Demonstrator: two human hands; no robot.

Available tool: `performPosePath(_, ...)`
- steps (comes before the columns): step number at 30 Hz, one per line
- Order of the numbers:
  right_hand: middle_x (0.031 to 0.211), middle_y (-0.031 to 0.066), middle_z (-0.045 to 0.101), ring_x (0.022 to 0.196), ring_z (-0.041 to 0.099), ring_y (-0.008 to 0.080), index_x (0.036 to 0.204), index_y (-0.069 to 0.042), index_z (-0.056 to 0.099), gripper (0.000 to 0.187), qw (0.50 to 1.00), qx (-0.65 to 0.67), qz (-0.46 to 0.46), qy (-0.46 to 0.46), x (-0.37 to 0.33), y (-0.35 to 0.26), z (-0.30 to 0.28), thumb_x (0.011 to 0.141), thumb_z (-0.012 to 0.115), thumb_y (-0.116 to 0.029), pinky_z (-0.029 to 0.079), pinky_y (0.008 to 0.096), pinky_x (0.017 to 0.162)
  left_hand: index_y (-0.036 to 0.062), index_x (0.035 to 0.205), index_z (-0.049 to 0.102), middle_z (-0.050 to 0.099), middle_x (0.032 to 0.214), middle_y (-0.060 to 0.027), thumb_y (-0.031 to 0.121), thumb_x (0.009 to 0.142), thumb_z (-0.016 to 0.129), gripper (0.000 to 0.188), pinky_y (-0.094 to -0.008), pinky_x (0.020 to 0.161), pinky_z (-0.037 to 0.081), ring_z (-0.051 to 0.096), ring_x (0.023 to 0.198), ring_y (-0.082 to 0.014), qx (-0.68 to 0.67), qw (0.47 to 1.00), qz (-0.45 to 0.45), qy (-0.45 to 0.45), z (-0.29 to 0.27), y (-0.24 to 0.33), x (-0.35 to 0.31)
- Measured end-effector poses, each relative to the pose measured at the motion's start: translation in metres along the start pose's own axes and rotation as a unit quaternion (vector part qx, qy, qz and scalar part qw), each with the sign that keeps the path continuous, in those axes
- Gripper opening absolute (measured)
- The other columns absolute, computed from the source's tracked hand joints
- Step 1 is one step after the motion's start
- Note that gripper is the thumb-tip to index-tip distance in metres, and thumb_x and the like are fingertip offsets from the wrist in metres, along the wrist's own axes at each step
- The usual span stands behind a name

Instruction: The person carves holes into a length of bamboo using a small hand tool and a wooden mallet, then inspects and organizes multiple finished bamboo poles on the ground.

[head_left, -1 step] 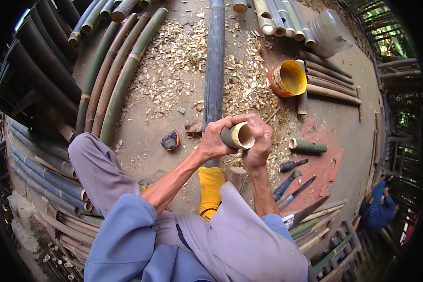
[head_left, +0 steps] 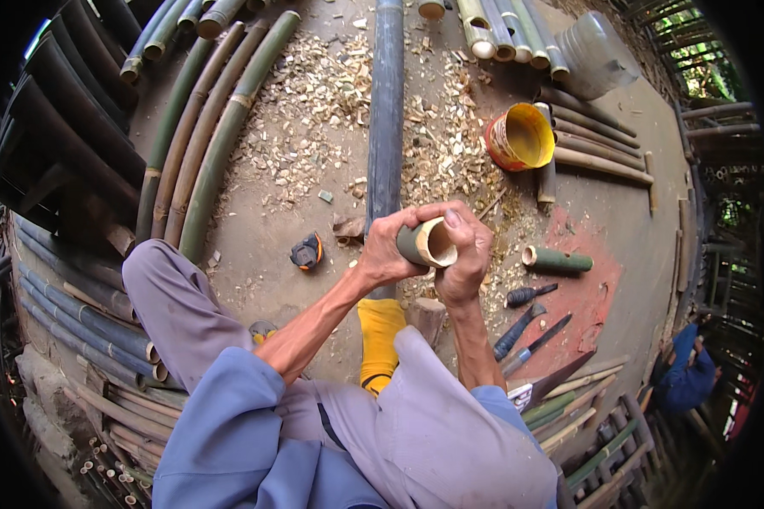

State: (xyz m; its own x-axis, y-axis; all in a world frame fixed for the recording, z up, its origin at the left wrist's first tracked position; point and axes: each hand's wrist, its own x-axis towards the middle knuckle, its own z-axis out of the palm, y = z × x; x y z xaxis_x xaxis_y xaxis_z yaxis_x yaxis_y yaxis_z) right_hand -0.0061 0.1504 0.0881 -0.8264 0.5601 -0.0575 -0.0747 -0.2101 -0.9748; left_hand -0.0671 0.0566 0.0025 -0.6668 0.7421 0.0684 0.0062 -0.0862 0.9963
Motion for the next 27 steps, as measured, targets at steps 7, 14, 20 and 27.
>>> performPosePath(7, 0.068, 0.0080, 0.063, 0.059, 0.056, 0.0100, 0.076, 0.004, 0.063, 0.031, 0.999, -0.032, 0.011, 0.028, 0.031, -0.006, 0.012, 0.090, 0.050, -0.021, 0.045, 0.0260, 0.059, 0.0018, 0.096, 0.065, 0.067, 0.087, -0.0047, 0.019, 0.061, 0.080, 0.042, -0.0258, 0.068, 0.051, 0.062, 0.075, -0.0096, -0.008, 0.996, -0.087, -0.016, -0.010, 0.012, 0.016)
performPosePath(14, 0.075, 0.0158, 0.062, 0.072, 0.060, 0.0240, 0.080, 0.006, 0.059, 0.028, 0.997, -0.075, 0.020, -0.015, -0.003, -0.016, 0.007, 0.088, 0.050, -0.019, 0.048, 0.0365, 0.074, 0.0039, 0.100, 0.065, 0.066, 0.094, -0.0110, 0.024, 0.063, 0.080, 0.045, -0.0329, 0.075, 0.051, 0.065, 0.083, -0.0228, 0.100, 0.995, 0.008, -0.019, -0.004, 0.007, -0.006)
performPosePath(20, 0.085, 0.0186, 0.062, 0.074, 0.060, 0.0253, 0.116, 0.005, 0.048, 0.057, 0.967, -0.136, -0.153, -0.151, -0.016, -0.062, -0.004, 0.092, 0.047, -0.047, 0.049, 0.0371, 0.073, 0.0010, 0.083, 0.059, 0.062, 0.077, -0.0147, 0.016, 0.053, 0.069, 0.035, -0.0370, 0.064, 0.051, 0.063, 0.069, -0.0310, -0.009, 0.985, 0.168, 0.028, 0.020, 0.065, -0.007)
performPosePath(27, 0.141, 0.0155, 0.037, 0.128, 0.041, 0.0277, 0.148, -0.001, 0.011, 0.089, 0.957, -0.252, 0.074, 0.121, -0.055, -0.035, -0.067, 0.085, 0.064, -0.034, 0.032, 0.0400, 0.107, -0.0017, 0.116, 0.053, 0.064, 0.100, -0.0109, 0.031, 0.072, 0.076, 0.060, -0.0311, 0.078, 0.051, 0.062, 0.088, -0.0174, -0.167, 0.973, -0.158, -0.014, 0.065, 0.074, 0.020)
